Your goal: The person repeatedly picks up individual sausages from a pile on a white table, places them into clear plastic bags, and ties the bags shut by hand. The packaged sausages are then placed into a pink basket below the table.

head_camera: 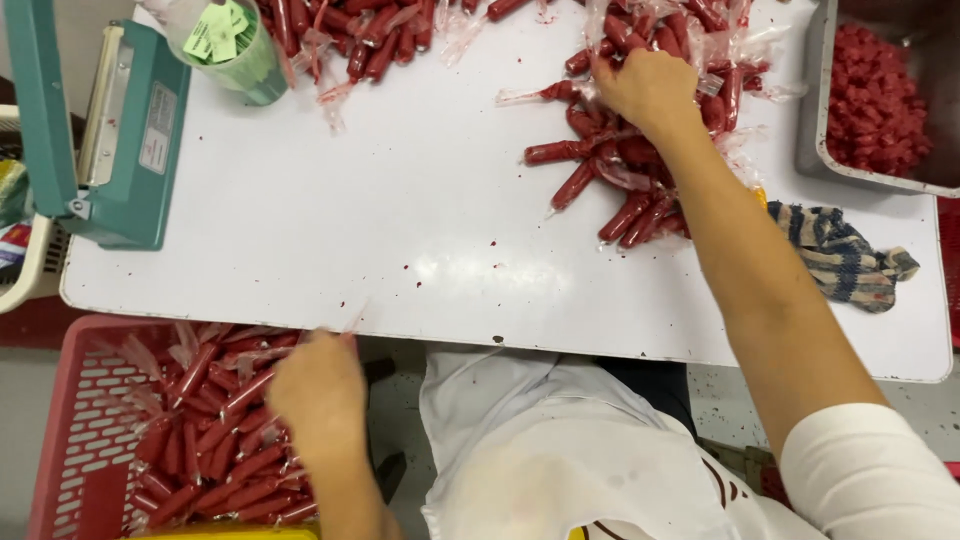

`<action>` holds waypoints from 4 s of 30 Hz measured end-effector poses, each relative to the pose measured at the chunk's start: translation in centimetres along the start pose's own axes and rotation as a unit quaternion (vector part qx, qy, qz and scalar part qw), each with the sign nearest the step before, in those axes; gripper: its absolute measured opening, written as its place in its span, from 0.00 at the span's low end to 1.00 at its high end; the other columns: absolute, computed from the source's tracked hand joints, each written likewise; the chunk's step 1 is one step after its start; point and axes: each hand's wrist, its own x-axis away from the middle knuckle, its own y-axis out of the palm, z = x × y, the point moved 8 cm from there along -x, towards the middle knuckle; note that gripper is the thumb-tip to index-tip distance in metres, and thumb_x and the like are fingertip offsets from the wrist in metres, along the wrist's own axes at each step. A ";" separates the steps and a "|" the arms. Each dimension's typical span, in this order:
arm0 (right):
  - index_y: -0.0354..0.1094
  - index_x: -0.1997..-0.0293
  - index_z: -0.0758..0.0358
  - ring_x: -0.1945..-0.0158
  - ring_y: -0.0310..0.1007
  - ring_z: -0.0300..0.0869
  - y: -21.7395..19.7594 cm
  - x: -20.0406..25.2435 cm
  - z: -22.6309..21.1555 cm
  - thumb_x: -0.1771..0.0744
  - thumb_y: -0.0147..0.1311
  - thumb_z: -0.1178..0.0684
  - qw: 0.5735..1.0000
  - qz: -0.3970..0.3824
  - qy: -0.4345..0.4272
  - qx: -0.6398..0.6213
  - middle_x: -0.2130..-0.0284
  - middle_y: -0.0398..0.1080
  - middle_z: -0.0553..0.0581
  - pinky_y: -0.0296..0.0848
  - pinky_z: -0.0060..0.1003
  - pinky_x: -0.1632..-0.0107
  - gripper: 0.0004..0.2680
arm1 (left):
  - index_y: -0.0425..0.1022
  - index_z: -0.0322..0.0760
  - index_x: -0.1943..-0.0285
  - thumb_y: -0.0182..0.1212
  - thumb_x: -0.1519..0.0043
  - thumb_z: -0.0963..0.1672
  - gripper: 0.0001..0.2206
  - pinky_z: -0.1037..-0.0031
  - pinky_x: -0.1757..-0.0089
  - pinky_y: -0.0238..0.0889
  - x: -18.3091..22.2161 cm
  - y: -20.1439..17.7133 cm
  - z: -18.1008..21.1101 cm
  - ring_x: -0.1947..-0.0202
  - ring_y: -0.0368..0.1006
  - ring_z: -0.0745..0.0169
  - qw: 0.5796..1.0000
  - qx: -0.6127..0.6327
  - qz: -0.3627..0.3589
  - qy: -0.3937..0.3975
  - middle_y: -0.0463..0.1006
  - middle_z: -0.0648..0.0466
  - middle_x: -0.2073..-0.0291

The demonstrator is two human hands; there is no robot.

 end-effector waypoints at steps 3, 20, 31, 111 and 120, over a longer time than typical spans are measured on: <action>0.64 0.58 0.66 0.64 0.71 0.55 0.5 1.3 -0.7 0.32 0.42 0.55 0.993 -0.083 -0.085 -0.017 0.66 0.71 0.62 0.72 0.51 0.64 0.07 | 0.77 0.35 0.44 0.50 0.27 0.52 0.18 0.60 0.55 0.76 1.9 -2.5 -1.3 0.59 0.80 0.51 0.981 -0.005 0.190 0.039 0.83 0.45 0.59; 0.60 0.71 0.59 0.75 0.56 0.40 -2.8 19.8 -2.0 0.33 0.53 0.67 0.836 0.199 -0.501 0.102 0.78 0.56 0.48 0.57 0.34 0.70 0.10 | 0.65 0.36 0.68 0.45 0.31 0.43 0.11 0.71 0.65 0.67 9.6 0.2 31.9 0.76 0.70 0.57 0.462 0.720 -0.355 0.376 0.68 0.51 0.78; 0.61 0.69 0.56 0.66 0.70 0.53 2.0 21.3 -6.9 0.35 0.56 0.54 0.842 0.133 -0.506 -0.131 0.70 0.63 0.54 0.69 0.45 0.64 0.06 | 0.76 0.34 0.60 0.62 0.43 0.35 0.06 0.70 0.63 0.69 6.6 -2.4 19.6 0.60 0.65 0.55 0.787 0.254 0.280 0.488 0.63 0.53 0.63; 0.68 0.54 0.69 0.75 0.73 0.41 -0.2 -3.7 -3.9 0.30 0.44 0.62 0.903 0.005 -0.332 0.274 0.22 0.45 0.58 0.73 0.34 0.81 0.05 | 0.76 0.39 0.41 0.44 0.26 0.51 0.18 0.60 0.58 0.80 -0.2 -2.8 -0.6 0.56 0.81 0.49 0.996 0.068 0.046 0.045 0.83 0.45 0.56; 0.61 0.42 0.61 0.69 0.71 0.41 -11.0 17.4 -7.6 0.32 0.55 0.57 0.803 0.130 -0.508 0.285 0.67 0.70 0.52 0.69 0.34 0.69 0.13 | 0.50 0.33 0.24 0.53 0.31 0.52 0.31 0.62 0.32 0.53 1.2 -7.8 27.3 0.28 0.60 0.48 0.673 0.521 0.149 0.504 0.61 0.41 0.28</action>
